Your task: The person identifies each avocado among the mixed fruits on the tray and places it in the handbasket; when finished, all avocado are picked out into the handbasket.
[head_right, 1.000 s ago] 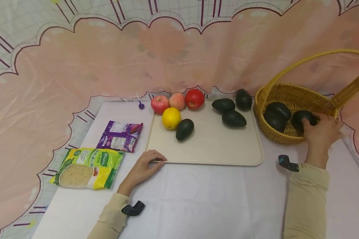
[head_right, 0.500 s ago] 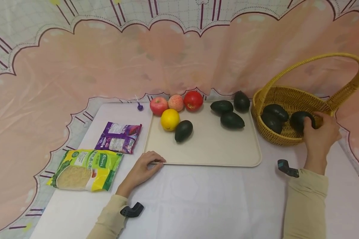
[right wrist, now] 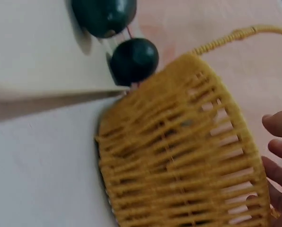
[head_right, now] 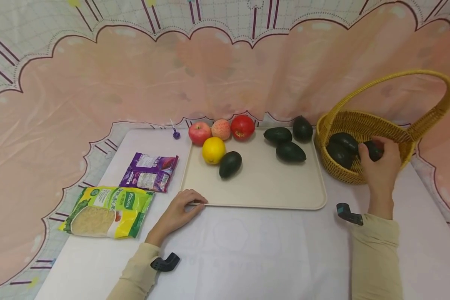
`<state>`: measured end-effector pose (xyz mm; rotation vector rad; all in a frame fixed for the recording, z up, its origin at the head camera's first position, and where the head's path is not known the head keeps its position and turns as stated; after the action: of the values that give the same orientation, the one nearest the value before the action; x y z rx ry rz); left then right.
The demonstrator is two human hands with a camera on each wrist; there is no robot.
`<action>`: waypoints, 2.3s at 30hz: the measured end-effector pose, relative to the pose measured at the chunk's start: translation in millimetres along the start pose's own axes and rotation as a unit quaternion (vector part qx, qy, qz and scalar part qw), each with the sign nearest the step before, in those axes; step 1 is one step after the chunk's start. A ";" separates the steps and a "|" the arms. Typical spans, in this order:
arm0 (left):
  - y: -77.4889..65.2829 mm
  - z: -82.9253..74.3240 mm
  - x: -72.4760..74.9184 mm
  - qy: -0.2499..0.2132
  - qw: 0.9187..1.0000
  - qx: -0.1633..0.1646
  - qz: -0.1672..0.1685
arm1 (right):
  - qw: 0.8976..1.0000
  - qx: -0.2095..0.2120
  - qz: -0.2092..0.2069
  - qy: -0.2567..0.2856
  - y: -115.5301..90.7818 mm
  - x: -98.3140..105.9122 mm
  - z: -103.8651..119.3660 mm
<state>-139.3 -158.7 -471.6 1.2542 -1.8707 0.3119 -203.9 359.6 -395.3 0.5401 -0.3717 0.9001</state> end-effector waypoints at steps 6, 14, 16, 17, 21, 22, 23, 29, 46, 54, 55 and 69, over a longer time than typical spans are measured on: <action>-0.4 1.0 -0.6 0.002 1.000 -0.003 -0.001 | 0.997 0.061 -0.022 0.029 -6.2 -10.1 13.3; 0.4 0.4 1.8 0.000 1.000 -0.007 -0.004 | 0.985 0.129 -0.046 0.108 -14.8 -24.9 29.6; 0.6 0.4 1.8 -0.001 1.000 -0.005 -0.002 | 0.983 0.138 -0.048 0.115 -16.6 -29.1 32.3; 0.6 0.4 1.8 -0.001 1.000 -0.002 -0.001 | 0.981 0.144 -0.047 0.117 -17.3 -31.4 33.1; -0.1 0.1 1.4 -0.004 1.000 0.000 0.001 | 0.975 0.180 -0.032 0.127 -21.2 -41.3 37.1; -0.2 0.0 1.3 -0.004 1.000 0.001 0.001 | 0.973 0.189 -0.029 0.130 -22.6 -43.5 38.8; -0.3 0.0 1.1 -0.004 1.000 0.000 0.001 | 0.970 0.202 -0.024 0.134 -24.4 -45.3 41.3; 0.4 0.3 1.0 -0.008 1.000 0.010 0.009 | 0.961 0.236 -0.003 0.144 -46.2 -48.9 74.6; -0.5 0.4 0.3 -0.001 1.000 -0.008 -0.007 | 0.953 0.229 0.183 0.074 -47.6 -101.1 48.5; -0.9 0.5 0.1 -0.003 1.000 0.002 -0.003 | 0.934 0.218 0.281 0.033 -47.1 -114.8 40.4; -1.0 0.9 0.0 -0.002 1.000 0.003 -0.003 | 0.933 0.215 0.288 0.030 -46.8 -117.0 39.4; -0.8 1.3 -0.5 -0.004 1.000 -0.001 -0.004 | 0.938 0.132 0.320 0.016 -46.8 -132.3 31.3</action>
<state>-139.1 -159.5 -472.9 1.2631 -1.8713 0.3011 -244.0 233.6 -451.9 0.6626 -0.4072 1.6038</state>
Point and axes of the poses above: each hand's wrist, its own y-axis towards the middle knuckle, its own x-axis out of the back of the hand, z = x × y, the point moved 3 cm from there along y, towards the middle knuckle, and after that the axes turned 4 degrees about z, right-handed, at the moved point
